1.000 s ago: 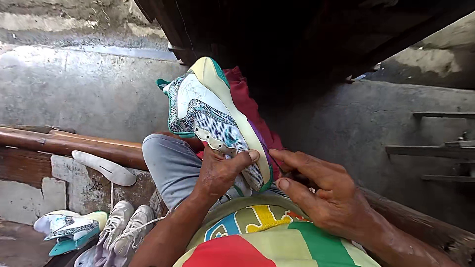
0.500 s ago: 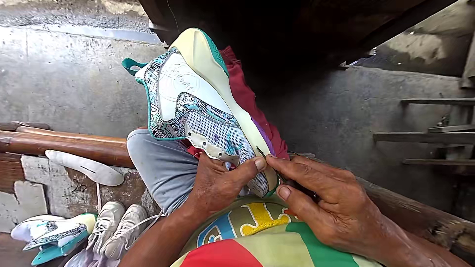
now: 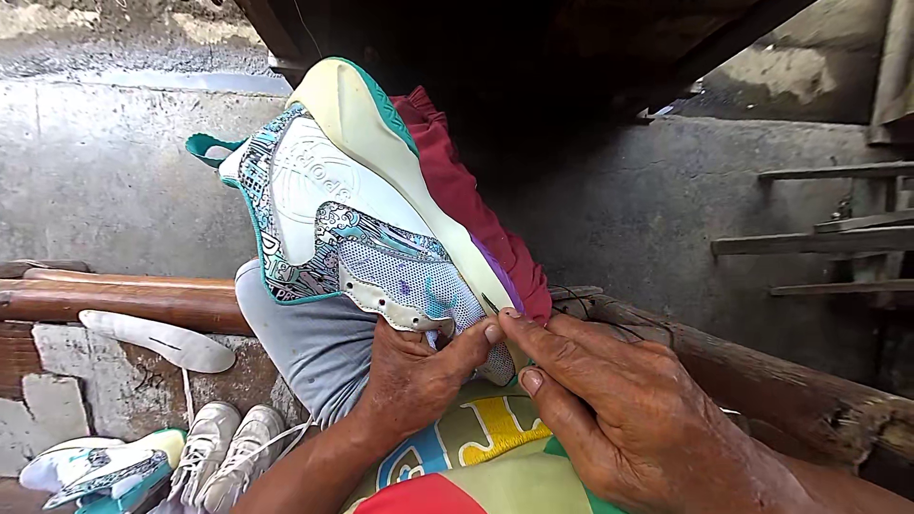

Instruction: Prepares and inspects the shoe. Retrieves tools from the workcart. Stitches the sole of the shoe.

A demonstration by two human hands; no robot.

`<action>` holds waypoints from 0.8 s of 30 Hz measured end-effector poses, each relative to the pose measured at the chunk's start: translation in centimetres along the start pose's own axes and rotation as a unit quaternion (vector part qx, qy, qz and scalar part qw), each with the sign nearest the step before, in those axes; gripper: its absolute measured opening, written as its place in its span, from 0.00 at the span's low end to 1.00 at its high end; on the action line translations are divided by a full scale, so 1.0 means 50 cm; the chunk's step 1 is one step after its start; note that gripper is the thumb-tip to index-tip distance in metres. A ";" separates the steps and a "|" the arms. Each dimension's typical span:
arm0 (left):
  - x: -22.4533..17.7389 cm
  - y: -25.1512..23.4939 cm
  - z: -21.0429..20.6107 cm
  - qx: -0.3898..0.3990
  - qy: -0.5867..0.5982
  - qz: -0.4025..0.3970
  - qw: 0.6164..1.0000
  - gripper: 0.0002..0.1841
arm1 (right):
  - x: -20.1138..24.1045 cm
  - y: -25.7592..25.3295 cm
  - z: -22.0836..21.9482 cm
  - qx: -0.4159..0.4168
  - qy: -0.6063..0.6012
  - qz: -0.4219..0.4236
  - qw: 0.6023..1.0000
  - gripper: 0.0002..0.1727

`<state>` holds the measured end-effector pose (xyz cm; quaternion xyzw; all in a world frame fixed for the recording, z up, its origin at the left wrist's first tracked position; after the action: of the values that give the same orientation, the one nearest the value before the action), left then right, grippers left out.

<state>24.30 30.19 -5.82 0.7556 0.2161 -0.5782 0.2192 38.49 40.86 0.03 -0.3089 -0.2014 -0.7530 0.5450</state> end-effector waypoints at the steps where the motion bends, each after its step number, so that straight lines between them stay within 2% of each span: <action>1: 0.000 0.001 -0.001 0.002 -0.002 -0.001 1.000 0.18 | 0.002 0.000 0.000 -0.002 0.008 0.001 1.000 0.23; 24: 0.006 0.007 -0.010 -0.008 0.006 -0.007 1.000 0.16 | 0.013 -0.008 0.006 0.005 0.064 -0.009 0.998 0.23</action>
<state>24.95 30.23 -5.95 0.7560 0.2271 -0.5731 0.2200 38.02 40.73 0.73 -0.2554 -0.1728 -0.7749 0.5517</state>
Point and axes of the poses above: each hand's wrist, its own y-axis away from the middle knuckle, its own z-axis out of the back of the hand, x = y × z, the point moved 3 cm from there along -y, towards the middle knuckle, and after that the axes turned 3 degrees about x, right-handed, at the moved point
